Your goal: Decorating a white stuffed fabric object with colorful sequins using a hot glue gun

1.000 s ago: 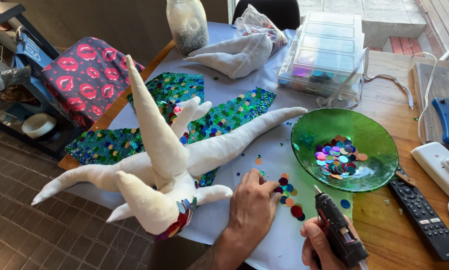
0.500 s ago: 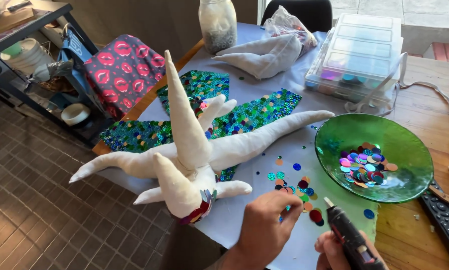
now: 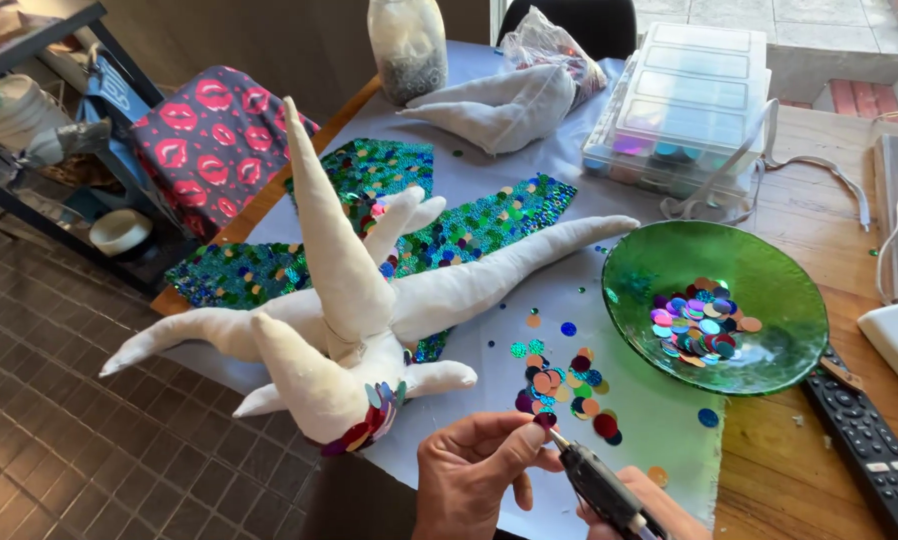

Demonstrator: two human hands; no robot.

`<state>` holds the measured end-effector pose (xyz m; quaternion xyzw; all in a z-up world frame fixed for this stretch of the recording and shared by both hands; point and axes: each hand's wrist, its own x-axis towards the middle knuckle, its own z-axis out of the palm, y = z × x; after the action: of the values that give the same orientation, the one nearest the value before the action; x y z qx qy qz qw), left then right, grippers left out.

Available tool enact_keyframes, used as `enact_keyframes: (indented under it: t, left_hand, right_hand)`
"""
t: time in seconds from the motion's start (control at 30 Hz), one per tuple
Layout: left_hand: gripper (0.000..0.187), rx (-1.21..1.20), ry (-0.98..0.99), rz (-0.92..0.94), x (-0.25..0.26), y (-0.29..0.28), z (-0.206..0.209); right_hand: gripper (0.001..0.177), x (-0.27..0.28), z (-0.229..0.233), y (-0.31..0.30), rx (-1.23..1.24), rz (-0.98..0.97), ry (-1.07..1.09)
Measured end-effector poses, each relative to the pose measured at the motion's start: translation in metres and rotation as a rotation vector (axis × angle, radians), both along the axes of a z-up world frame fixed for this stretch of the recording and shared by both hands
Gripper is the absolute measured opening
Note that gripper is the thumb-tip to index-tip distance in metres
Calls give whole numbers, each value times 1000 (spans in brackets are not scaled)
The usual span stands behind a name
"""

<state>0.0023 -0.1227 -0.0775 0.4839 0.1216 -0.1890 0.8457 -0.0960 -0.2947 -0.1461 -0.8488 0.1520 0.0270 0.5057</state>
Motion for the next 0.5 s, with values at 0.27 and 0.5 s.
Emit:
enact_keyframes:
  t: [0.27,0.5]
  left_hand:
    - [15,-41,-133,46,-6,3,-21]
    - [18,-21,-182,38,-10,9,-16]
  right_hand:
    - [21,6,33,39,-111,-312,-427]
    - [12,2,25,34,-114,-282,-300]
